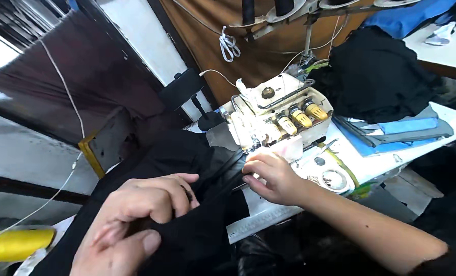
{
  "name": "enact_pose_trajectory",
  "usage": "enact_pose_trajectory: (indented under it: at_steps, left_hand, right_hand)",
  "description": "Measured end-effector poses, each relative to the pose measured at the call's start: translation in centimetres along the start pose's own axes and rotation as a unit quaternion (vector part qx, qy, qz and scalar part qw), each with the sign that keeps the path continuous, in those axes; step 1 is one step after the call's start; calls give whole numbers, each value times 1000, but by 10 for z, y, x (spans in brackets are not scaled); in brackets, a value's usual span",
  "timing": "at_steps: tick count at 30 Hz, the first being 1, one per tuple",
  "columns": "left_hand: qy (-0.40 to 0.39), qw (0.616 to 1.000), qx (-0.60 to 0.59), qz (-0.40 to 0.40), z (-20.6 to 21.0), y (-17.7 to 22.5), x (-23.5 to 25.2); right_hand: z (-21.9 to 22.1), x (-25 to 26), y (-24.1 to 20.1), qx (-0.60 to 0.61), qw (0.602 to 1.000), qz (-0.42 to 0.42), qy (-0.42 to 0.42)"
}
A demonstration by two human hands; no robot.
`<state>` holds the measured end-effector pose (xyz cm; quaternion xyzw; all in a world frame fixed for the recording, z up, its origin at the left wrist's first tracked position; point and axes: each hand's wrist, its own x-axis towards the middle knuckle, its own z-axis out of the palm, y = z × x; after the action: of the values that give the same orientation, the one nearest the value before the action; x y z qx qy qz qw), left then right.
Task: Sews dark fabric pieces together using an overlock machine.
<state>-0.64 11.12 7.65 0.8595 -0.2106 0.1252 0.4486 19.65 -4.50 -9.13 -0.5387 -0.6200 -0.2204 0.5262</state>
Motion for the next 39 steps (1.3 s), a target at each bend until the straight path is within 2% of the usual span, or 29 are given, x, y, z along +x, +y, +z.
enact_pose_trajectory:
  at_steps: [4, 10, 16, 24, 29, 32, 39]
  left_hand:
    - [-47, 998, 39, 24, 2, 4, 6]
    - [-30, 994, 104, 7, -2, 10, 3]
    - [-46, 997, 62, 8, 3, 9, 3]
    - [-68, 997, 32, 10, 4, 7, 9]
    - [-123, 992, 23, 8, 25, -7, 28]
    - [-157, 988, -2, 6, 35, -20, 40]
    - [-180, 983, 27, -15, 34, -15, 46]
  right_hand:
    - [-1, 1, -2, 18, 999, -34, -10]
    - [-7, -7, -3, 43, 999, -9, -2]
    - [1, -2, 0, 115, 993, 3, -6]
    - [-4, -5, -4, 121, 992, 34, 0]
    - [-30, -47, -10, 78, 992, 43, -85]
    - [-31, -69, -13, 55, 993, 57, -83]
    - [-26, -82, -13, 47, 996, 68, -44]
